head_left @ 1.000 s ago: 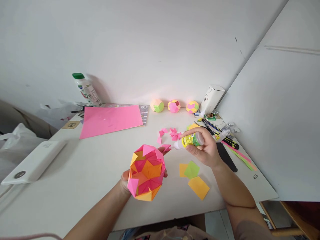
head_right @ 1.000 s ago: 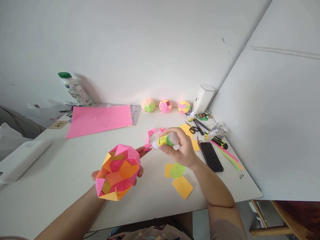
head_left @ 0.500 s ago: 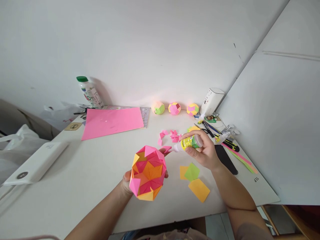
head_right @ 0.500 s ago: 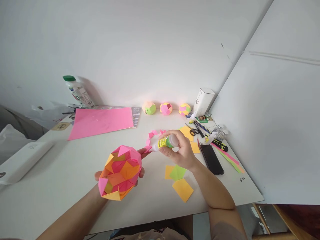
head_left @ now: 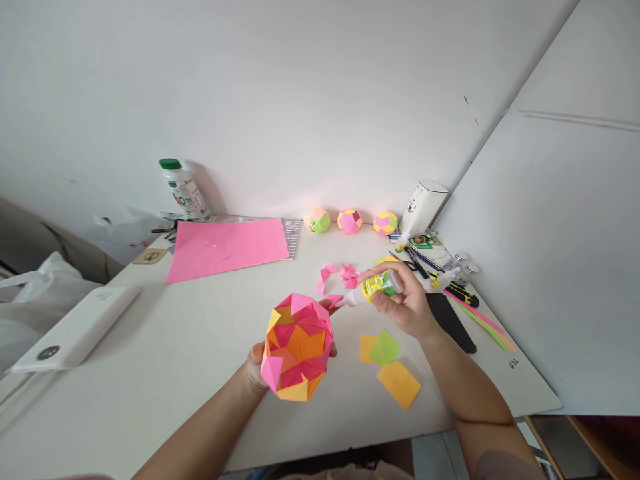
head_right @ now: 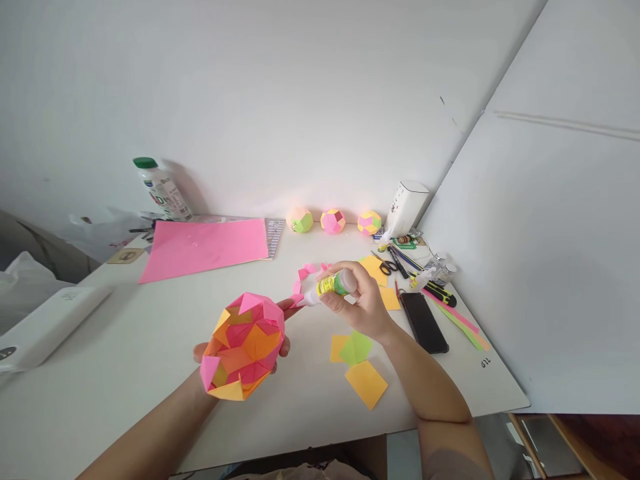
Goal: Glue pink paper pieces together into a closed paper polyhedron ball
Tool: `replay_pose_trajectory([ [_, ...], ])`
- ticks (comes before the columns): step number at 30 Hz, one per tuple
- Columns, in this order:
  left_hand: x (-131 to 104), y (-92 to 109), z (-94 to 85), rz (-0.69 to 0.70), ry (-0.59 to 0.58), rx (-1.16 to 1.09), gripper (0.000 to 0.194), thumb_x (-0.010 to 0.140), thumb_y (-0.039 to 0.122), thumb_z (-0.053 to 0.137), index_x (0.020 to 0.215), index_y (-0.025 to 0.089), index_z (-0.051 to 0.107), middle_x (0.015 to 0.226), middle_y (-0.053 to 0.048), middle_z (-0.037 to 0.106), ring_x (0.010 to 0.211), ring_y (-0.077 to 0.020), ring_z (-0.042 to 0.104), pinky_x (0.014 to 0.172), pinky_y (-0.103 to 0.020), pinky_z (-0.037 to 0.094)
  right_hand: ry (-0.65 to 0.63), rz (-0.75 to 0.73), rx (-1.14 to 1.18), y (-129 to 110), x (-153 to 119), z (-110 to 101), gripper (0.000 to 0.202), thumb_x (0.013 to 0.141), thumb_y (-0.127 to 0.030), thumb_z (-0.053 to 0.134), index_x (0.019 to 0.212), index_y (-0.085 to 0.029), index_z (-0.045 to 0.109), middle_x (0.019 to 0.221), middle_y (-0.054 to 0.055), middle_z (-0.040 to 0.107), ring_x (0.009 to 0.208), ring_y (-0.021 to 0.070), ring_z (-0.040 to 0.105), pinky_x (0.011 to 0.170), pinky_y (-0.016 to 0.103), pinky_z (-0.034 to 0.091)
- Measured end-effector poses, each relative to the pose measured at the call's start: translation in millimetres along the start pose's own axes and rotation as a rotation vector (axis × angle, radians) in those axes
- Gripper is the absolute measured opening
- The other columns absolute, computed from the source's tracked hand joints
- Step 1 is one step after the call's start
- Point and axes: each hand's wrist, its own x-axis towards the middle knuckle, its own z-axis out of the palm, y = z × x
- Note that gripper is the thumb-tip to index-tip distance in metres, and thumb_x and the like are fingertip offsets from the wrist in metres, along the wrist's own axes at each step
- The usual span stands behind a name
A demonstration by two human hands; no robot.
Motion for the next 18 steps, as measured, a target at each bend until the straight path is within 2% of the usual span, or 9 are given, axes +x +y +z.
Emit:
replay_pose_trajectory([
  [2,0,-1,-2.0,-0.009,-0.032,-0.009,0.123,0.045,0.059,0.078,0.147,0.025,0.02,0.115,-0.012,0.061,0.091,-0.0258,0.061,0.06,-0.027,0.048,-0.006,0.047,0.06,2,1,1,0.029,0.079,-0.036,0.069,0.102,-0.024,0.054,0.103,0.006,0.067,0.076,0.015,0.062,0.057,0.027,0.054],
  [4,0,-2,-1.5,0.0,-0.044,-0.019,0.118,0.046,0.058,0.078,0.146,0.026,0.024,0.126,-0.013,0.055,0.092,-0.025,0.06,0.062,-0.028,0.049,-0.005,0.068,0.133,5,4,0,0.029,0.079,-0.037,0.069,0.099,-0.023,0.053,0.102,0.006,0.067,0.061,0.0111,0.059,0.051,0.027,0.052],
  [7,0,1,2.0,0.031,-0.022,-0.015,0.109,0.048,0.057,0.078,0.142,0.027,0.033,0.152,-0.012,0.026,0.091,-0.0222,0.06,0.063,-0.028,0.05,0.027,0.075,0.236,8,9,-7,0.03,0.079,-0.038,0.069,0.095,-0.023,0.049,0.099,0.003,0.066,0.051,0.0091,0.058,0.05,0.03,0.053],
  [9,0,4,4.3,0.02,-0.008,-0.001,0.105,0.048,0.055,0.078,0.141,0.027,0.036,0.157,-0.009,0.008,0.091,-0.0214,0.06,0.063,-0.028,0.051,0.059,0.093,0.27,10,13,-15,0.031,0.078,-0.035,0.07,0.091,-0.023,0.045,0.096,0.001,0.064,0.055,0.0113,0.062,0.053,0.031,0.053],
  [10,0,6,5.1,0.011,-0.004,0.004,0.105,0.048,0.055,0.078,0.141,0.028,0.037,0.158,-0.009,0.004,0.091,-0.0214,0.06,0.063,-0.028,0.051,0.063,0.109,0.266,11,14,-19,0.032,0.077,-0.034,0.071,0.087,-0.023,0.042,0.096,0.001,0.063,0.059,0.0123,0.063,0.055,0.032,0.054],
  [12,-1,8,5.9,0.003,0.004,0.01,0.105,0.048,0.057,0.077,0.141,0.028,0.037,0.158,-0.008,0.004,0.091,-0.0222,0.06,0.063,-0.029,0.052,0.023,0.157,0.197,15,17,-25,0.036,0.077,-0.032,0.07,0.076,-0.022,0.036,0.098,0.001,0.06,0.062,0.0126,0.063,0.059,0.033,0.054],
  [14,-2,9,5.4,0.009,0.004,0.016,0.107,0.048,0.058,0.077,0.141,0.028,0.035,0.157,-0.01,0.01,0.09,-0.0227,0.059,0.063,-0.03,0.052,-0.063,0.207,0.034,24,19,-26,0.041,0.077,-0.031,0.068,0.068,-0.02,0.029,0.101,0.003,0.057,0.067,0.0127,0.063,0.062,0.032,0.052],
  [16,-2,7,4.1,0.029,0.002,0.03,0.108,0.048,0.059,0.076,0.143,0.027,0.033,0.154,-0.012,0.02,0.09,-0.0231,0.06,0.062,-0.03,0.051,-0.149,0.224,-0.235,38,20,-20,0.041,0.076,-0.028,0.065,0.063,-0.02,0.027,0.095,0.003,0.055,0.074,0.0134,0.06,0.063,0.029,0.049],
  [18,-3,4,2.3,0.059,-0.007,0.037,0.111,0.049,0.06,0.076,0.144,0.025,0.03,0.148,-0.015,0.033,0.09,-0.0237,0.061,0.061,-0.028,0.05,-0.29,0.214,-0.561,56,21,-9,0.036,0.074,-0.021,0.062,0.06,-0.02,0.029,0.082,0.001,0.05,0.075,0.0133,0.055,0.061,0.025,0.043],
])
